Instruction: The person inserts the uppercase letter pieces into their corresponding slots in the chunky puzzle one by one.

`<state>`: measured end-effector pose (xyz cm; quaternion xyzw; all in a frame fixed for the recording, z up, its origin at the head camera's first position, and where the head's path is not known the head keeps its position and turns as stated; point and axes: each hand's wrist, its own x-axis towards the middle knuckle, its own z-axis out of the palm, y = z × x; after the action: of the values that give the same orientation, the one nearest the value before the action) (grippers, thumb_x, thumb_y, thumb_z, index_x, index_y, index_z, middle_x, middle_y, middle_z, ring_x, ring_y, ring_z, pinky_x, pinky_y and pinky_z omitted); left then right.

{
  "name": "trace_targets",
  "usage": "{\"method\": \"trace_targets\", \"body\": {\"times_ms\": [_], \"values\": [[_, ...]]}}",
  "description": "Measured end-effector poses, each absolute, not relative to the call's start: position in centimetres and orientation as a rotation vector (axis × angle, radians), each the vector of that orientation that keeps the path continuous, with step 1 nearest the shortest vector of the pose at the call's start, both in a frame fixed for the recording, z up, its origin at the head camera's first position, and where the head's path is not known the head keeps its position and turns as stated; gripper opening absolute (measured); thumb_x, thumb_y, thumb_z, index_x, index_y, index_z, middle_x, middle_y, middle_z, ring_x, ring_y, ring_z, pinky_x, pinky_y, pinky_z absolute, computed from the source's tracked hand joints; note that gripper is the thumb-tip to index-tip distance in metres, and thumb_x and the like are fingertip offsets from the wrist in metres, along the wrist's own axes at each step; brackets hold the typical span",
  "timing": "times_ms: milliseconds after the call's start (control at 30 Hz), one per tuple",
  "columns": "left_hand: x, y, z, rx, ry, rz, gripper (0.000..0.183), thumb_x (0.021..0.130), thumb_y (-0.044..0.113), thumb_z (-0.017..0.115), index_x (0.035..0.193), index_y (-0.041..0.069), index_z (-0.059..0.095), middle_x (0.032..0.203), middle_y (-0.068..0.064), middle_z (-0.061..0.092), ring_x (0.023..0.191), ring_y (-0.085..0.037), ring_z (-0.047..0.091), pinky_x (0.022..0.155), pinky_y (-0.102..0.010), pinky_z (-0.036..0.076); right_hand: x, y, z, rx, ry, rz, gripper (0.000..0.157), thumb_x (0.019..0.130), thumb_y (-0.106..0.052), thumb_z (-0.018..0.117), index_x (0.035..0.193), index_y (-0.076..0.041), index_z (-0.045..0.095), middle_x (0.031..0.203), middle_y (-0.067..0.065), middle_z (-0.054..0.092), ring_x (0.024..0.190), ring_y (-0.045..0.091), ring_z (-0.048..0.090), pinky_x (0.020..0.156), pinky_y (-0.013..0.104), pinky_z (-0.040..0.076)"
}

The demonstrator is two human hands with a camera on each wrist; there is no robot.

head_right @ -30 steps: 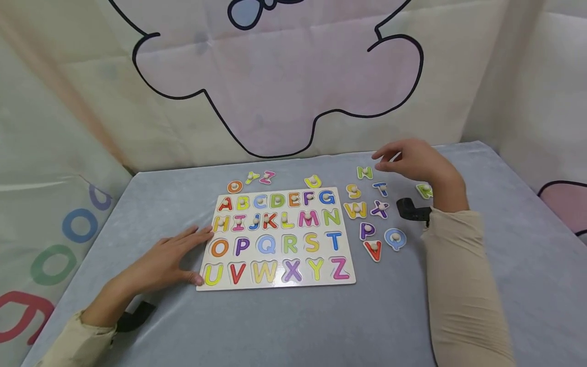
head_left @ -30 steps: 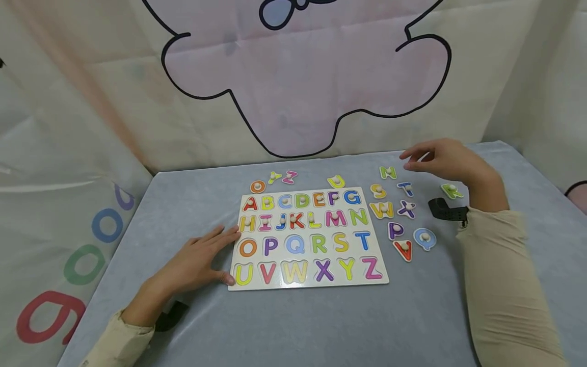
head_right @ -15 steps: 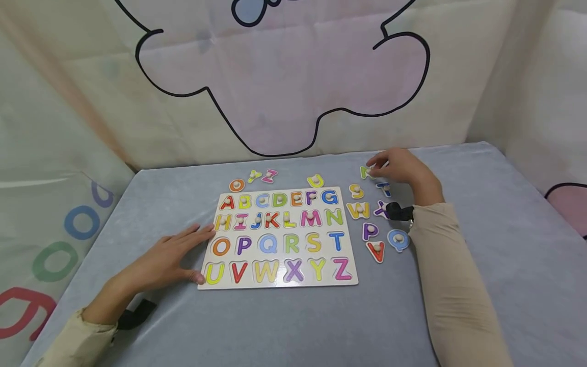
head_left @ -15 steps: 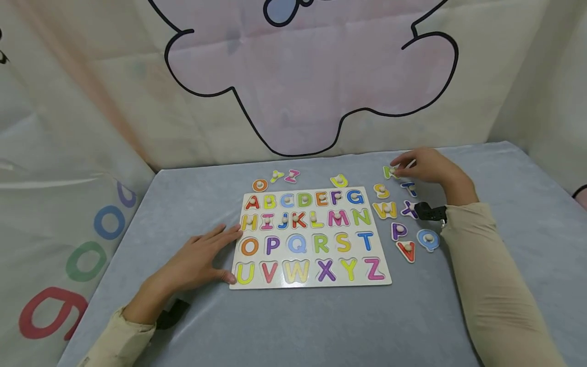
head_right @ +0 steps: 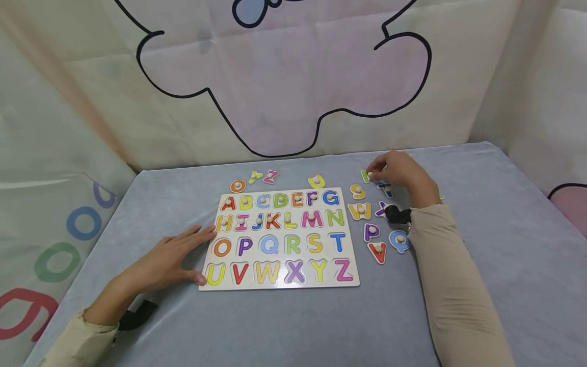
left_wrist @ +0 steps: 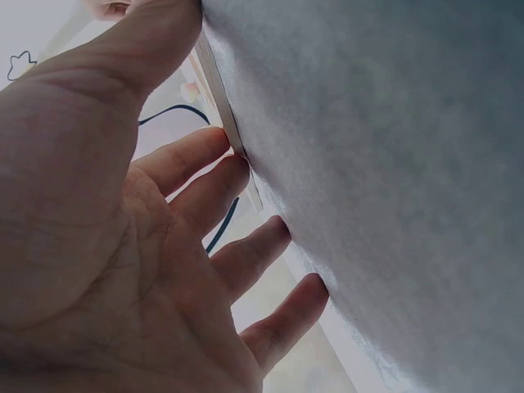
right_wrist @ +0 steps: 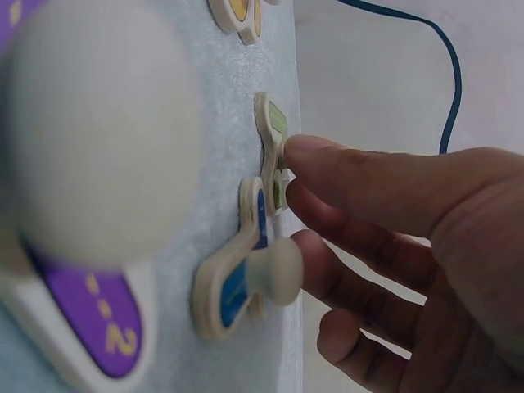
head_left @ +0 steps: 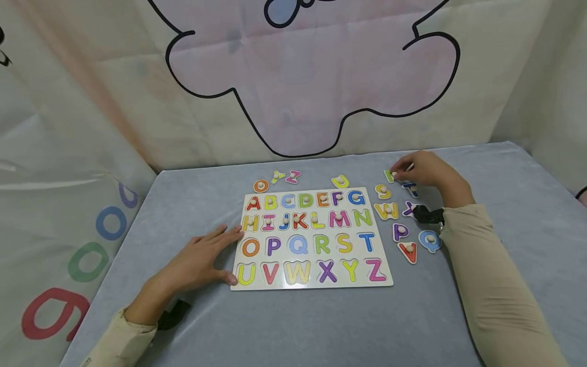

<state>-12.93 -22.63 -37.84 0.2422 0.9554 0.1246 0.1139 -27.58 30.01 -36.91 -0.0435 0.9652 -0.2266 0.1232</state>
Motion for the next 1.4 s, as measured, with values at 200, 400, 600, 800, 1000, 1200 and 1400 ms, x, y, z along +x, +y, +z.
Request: {"method": "trace_targets", "body": {"times_ms": [200, 400, 600, 800, 1000, 1200, 1400], "values": [[-13.0, -22.6, -38.0, 0.723, 2.803, 0.359, 0.102, 0.067, 0.056, 0.083, 0.153, 0.023, 0.040, 0.162, 0.002, 0.035, 0.150, -0.034, 0.030, 0.107, -0.062, 0.033, -27.6, 30.1, -37.1, -0.109, 2.809, -0.684, 0.034, 0.096, -0.023, 0.066, 0.122, -0.003, 0.069, 0.110, 0.019, 0.065, 0.097, 0.033, 0.052, 0.078, 0.040, 0.044], [-12.9, -22.5, -38.1, 0.730, 2.798, 0.363, 0.102, 0.066, 0.056, 0.083, 0.153, 0.023, 0.040, 0.162, 0.001, 0.035, 0.150, -0.035, 0.030, 0.107, -0.062, 0.033, -27.4, 30.1, -37.0, -0.083, 2.808, -0.687, 0.033, 0.095, -0.024, 0.067, 0.121, -0.003, 0.070, 0.116, 0.021, 0.066, 0.097, 0.033, 0.052, 0.076, 0.040, 0.044], [-12.9, -22.3, -38.0, 0.731, 2.796, 0.362, 0.102, 0.067, 0.054, 0.084, 0.153, 0.022, 0.040, 0.162, 0.000, 0.035, 0.150, -0.036, 0.031, 0.107, -0.062, 0.033, -27.0, 30.1, -36.4, -0.087, 2.815, -0.677, 0.035, 0.095, -0.027, 0.067, 0.121, -0.005, 0.070, 0.119, 0.022, 0.066, 0.099, 0.034, 0.051, 0.076, 0.041, 0.044], [-12.9, -22.2, -37.9, 0.725, 2.796, 0.359, 0.102, 0.067, 0.053, 0.084, 0.153, 0.022, 0.040, 0.163, 0.001, 0.034, 0.150, -0.036, 0.030, 0.108, -0.062, 0.033, -26.6, 29.8, -35.6, -0.116, 2.842, -0.682, 0.033, 0.095, -0.025, 0.068, 0.120, -0.004, 0.071, 0.118, 0.022, 0.066, 0.099, 0.034, 0.052, 0.076, 0.040, 0.044], [-13.1, -22.1, -38.0, 0.721, 2.792, 0.352, 0.102, 0.067, 0.054, 0.084, 0.154, 0.022, 0.039, 0.163, 0.000, 0.034, 0.150, -0.036, 0.030, 0.108, -0.063, 0.032, -26.3, 29.5, -34.8, -0.140, 2.857, -0.690, 0.033, 0.094, -0.025, 0.069, 0.121, -0.005, 0.071, 0.120, 0.022, 0.067, 0.101, 0.035, 0.053, 0.078, 0.042, 0.045], [-13.0, -22.3, -37.9, 0.713, 2.786, 0.352, 0.102, 0.067, 0.054, 0.084, 0.153, 0.022, 0.040, 0.162, 0.000, 0.035, 0.151, -0.036, 0.029, 0.108, -0.063, 0.032, -25.8, 28.3, -34.0, -0.168, 2.879, -0.721, 0.035, 0.093, -0.029, 0.071, 0.121, -0.008, 0.072, 0.119, 0.019, 0.069, 0.102, 0.033, 0.057, 0.079, 0.042, 0.048], [-12.9, -22.5, -37.9, 0.696, 2.792, 0.343, 0.101, 0.067, 0.053, 0.084, 0.153, 0.023, 0.040, 0.162, 0.001, 0.035, 0.151, -0.035, 0.029, 0.108, -0.062, 0.032, -24.8, 25.2, -33.1, -0.278, 2.855, -0.700, 0.029, 0.090, -0.029, 0.074, 0.115, -0.014, 0.076, 0.102, 0.009, 0.071, 0.089, 0.025, 0.056, 0.067, 0.032, 0.046]]}}
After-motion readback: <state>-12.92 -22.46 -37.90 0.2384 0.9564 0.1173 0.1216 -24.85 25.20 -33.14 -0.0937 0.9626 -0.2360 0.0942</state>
